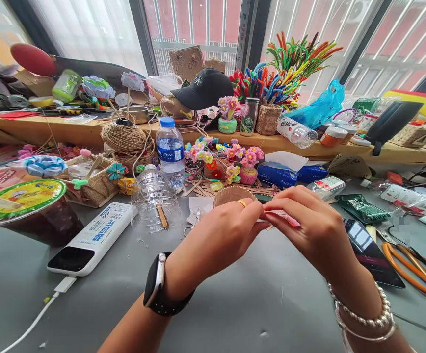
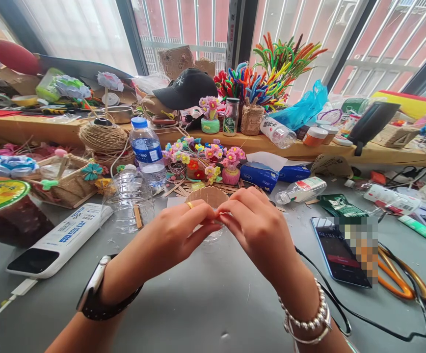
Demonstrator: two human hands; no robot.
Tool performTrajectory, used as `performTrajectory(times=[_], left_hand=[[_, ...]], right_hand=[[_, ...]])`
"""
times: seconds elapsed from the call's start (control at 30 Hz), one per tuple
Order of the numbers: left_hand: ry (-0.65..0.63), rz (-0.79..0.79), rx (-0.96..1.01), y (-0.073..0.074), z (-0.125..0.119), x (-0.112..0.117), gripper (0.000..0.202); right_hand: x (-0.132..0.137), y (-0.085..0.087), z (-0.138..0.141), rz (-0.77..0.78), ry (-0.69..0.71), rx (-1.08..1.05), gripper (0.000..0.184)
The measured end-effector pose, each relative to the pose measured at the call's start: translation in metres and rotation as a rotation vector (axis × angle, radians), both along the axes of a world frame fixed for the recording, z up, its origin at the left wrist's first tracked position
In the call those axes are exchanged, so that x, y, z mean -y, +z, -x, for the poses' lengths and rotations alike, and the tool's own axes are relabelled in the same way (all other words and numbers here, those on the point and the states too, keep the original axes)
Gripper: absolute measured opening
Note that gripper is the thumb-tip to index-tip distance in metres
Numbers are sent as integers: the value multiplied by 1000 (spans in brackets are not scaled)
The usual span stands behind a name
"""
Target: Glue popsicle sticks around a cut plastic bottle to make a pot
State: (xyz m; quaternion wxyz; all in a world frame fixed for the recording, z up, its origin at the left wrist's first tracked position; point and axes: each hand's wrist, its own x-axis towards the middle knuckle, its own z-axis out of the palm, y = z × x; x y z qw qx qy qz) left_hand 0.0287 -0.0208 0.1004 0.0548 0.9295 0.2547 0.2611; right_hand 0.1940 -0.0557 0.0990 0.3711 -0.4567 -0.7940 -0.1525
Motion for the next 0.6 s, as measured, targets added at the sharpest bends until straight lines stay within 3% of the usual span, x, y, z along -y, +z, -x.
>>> performTrajectory(times=[0.2,0.4,0.5,0.6], left_hand=[[19,-32,53,-4,-5,2,19],[-37,182,156,2,9,-7,31],[59,216,3,7,27,-21,22],[140,219,-173,4,39,-35,29]], right_hand=[[-1,-2,1,11,-10,-40,9],[0,0,-5,24,-23,-67,8],[1,4,-13,44,-100,-168,5],[2,6,-21,126,-182,-327,6]])
